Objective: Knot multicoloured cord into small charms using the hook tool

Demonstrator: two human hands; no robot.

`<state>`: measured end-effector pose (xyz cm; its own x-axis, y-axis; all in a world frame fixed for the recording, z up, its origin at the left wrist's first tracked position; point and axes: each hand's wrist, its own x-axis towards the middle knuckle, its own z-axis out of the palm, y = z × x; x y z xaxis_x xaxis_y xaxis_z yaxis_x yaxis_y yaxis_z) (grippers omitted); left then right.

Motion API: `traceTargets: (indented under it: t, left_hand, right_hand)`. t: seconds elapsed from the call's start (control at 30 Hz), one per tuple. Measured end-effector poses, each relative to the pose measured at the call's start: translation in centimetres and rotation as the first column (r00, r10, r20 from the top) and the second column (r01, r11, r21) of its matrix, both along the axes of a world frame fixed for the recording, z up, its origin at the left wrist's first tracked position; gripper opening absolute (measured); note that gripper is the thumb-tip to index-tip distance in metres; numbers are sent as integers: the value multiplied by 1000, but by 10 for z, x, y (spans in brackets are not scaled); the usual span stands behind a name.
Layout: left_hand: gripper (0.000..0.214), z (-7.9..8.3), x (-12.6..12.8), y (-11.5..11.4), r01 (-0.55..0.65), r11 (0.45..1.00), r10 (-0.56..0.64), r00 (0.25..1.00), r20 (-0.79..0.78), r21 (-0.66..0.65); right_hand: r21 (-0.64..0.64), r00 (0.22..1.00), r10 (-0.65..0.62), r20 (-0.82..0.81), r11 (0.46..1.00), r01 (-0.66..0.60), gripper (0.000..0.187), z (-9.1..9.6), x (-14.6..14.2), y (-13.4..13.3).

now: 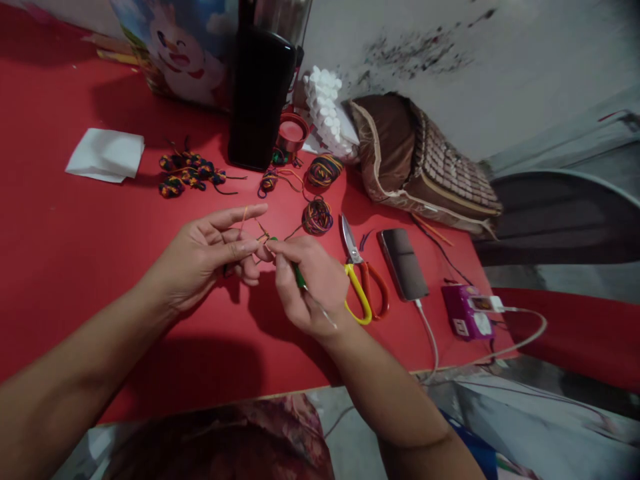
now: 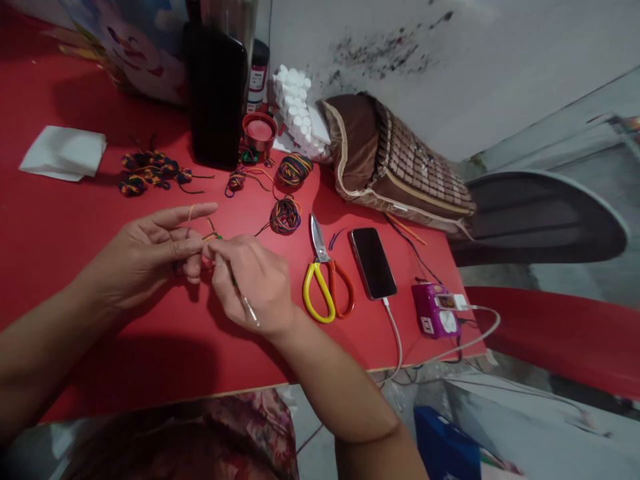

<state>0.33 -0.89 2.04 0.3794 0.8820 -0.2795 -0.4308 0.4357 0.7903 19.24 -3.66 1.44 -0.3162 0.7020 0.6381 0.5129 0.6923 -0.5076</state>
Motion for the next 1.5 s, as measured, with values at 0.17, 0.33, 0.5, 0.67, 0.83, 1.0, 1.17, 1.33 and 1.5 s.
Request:
traceTargets:
  t: [0.17,0.33,0.5,0.67,0.83,1.0,1.17,1.33,1.5]
  left_hand:
    - [51,1,-5,4,98,994,-98,995,6,-43]
    - [43,3,-12,8,182,975,-174,982,69,-129]
    - [40,3,-15,9,282,946,-250,949,191,-161]
    - [36,9,-13,8,314,933,-263,928,262,-175]
    - [38,6,-13,6,285,946,-235,931,278,-153]
    - [40,-6,-10,3,296,948,-247,917,313,-118]
    - [37,-11,-3,1,208,974,-170,936,308,-92]
    - [39,-3,3,-1,47,999,-37,955,293,-25]
    - [42,-2,6,-5,-49,997,32,969,244,64]
  right_hand:
    - [-219,977,20,-213,973,-68,20,6,8,0]
    - [-354,876,-29,-482,921,-165,16,8,18,2]
    - [-415,745,-57,-665,857,-305,16,9,23,9]
    - [-478,645,-139,-751,789,-386,15,10,21,18]
    - [-452,527,-137,-839,714,-534,15,8,15,25]
    - [-428,474,-118,-873,653,-625,16,5,7,24]
    - [-426,455,-134,-880,646,-633,13,5,2,20]
    - [-486,435,-255,-863,649,-585,10,4,-3,20]
    - [-478,436,-250,-864,680,-556,10,0,-6,20]
